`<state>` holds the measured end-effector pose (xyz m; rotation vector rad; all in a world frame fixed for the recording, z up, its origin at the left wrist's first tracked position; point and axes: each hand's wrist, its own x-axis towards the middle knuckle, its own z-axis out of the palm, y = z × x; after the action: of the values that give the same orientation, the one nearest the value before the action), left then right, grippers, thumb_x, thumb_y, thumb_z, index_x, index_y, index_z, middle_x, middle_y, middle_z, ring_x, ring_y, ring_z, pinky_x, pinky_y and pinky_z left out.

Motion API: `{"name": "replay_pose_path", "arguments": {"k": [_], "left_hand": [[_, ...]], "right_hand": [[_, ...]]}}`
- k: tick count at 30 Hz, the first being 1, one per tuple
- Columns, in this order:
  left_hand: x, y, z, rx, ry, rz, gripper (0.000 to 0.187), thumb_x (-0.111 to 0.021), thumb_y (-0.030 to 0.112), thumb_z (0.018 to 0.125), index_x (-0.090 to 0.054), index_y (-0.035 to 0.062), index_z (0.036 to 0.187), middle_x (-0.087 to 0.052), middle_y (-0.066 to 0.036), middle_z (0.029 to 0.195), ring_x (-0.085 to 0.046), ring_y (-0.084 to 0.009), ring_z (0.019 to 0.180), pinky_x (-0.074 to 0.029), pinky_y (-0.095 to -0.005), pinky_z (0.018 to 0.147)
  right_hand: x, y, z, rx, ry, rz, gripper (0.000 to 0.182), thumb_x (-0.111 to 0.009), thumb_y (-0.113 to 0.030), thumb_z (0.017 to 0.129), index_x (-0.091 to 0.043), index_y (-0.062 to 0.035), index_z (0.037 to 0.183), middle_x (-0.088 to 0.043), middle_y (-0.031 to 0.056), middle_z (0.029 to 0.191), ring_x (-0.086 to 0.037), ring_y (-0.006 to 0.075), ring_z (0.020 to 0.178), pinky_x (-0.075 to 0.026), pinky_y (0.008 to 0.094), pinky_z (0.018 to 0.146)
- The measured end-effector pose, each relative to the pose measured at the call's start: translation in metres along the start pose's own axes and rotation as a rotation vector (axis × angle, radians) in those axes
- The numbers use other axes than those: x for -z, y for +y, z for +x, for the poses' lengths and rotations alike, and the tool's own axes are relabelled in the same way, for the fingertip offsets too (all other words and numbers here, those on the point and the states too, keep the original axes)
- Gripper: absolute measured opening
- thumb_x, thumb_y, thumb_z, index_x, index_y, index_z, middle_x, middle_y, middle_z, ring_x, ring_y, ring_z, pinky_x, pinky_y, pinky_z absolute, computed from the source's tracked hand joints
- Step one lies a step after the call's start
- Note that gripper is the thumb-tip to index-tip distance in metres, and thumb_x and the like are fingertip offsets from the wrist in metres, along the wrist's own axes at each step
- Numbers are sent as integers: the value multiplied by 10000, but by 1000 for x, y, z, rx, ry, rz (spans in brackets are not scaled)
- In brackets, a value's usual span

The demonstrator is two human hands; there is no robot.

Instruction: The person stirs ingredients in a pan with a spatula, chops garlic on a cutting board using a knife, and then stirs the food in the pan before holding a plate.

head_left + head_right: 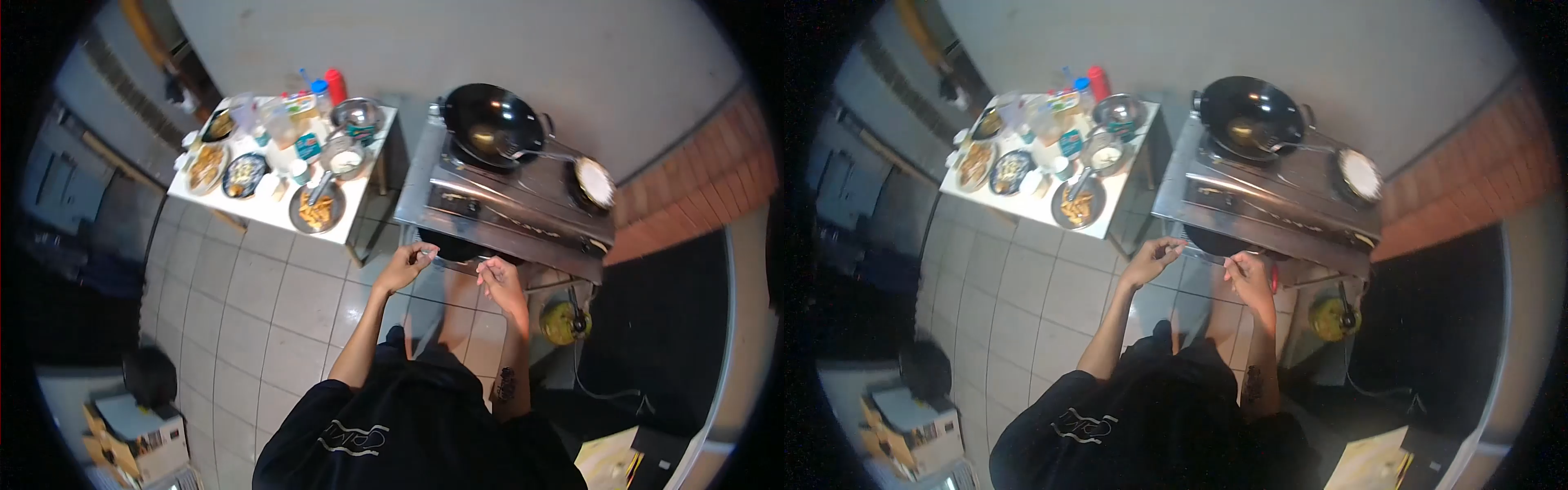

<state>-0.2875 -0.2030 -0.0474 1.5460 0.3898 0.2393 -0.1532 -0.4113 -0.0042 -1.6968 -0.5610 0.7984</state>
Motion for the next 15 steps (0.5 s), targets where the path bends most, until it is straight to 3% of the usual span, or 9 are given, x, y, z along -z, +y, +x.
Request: {"name": "replay_pose_path", "arguments": {"k": [2, 4, 8, 10, 15], "left_hand": [[-31, 4, 1, -7, -100, -20, 237, -635, 218, 959, -673, 43, 1114, -425, 91, 656, -347, -29, 592, -296, -224, 528], [-70, -2, 2, -150, -217, -17, 244, -632, 237, 960, -682, 51, 1109, -447, 88, 661, -348, -32, 591, -302, -229, 531], [-160, 2, -18, -113, -535, 178, 251, -621, 267, 964, -692, 83, 1118, -460, 86, 669, -345, -30, 590, -297, -235, 522], [-222, 2, -43, -98, -726, 138, 258, -622, 268, 964, -689, 77, 1123, -464, 83, 670, -332, -33, 582, -287, -231, 516], [-364, 12, -169, -160, -1060, -37, 233, -604, 236, 979, -674, 59, 1114, -465, 83, 701, -351, -23, 632, -302, -215, 557]], "right_hand": [[15, 0, -36, -54, 172, 31, 117, -582, -117, 954, -601, -41, 866, -610, 18, 715, -491, 56, 542, -382, 218, 473], [31, 3, -77, -83, 292, 83, 95, -575, -99, 951, -606, -41, 883, -601, 16, 718, -482, 57, 534, -379, 218, 472], [60, 52, -186, 50, 647, 160, 98, -567, -94, 957, -604, -37, 885, -582, 3, 699, -470, 53, 512, -364, 220, 454], [61, 71, -259, -65, 846, 174, 114, -543, -80, 963, -610, -28, 886, -600, 14, 700, -485, 56, 519, -381, 222, 446], [39, 113, -436, -72, 1220, 297, 119, -523, -60, 953, -606, -11, 882, -585, 26, 688, -484, 60, 521, -382, 215, 444]]}}
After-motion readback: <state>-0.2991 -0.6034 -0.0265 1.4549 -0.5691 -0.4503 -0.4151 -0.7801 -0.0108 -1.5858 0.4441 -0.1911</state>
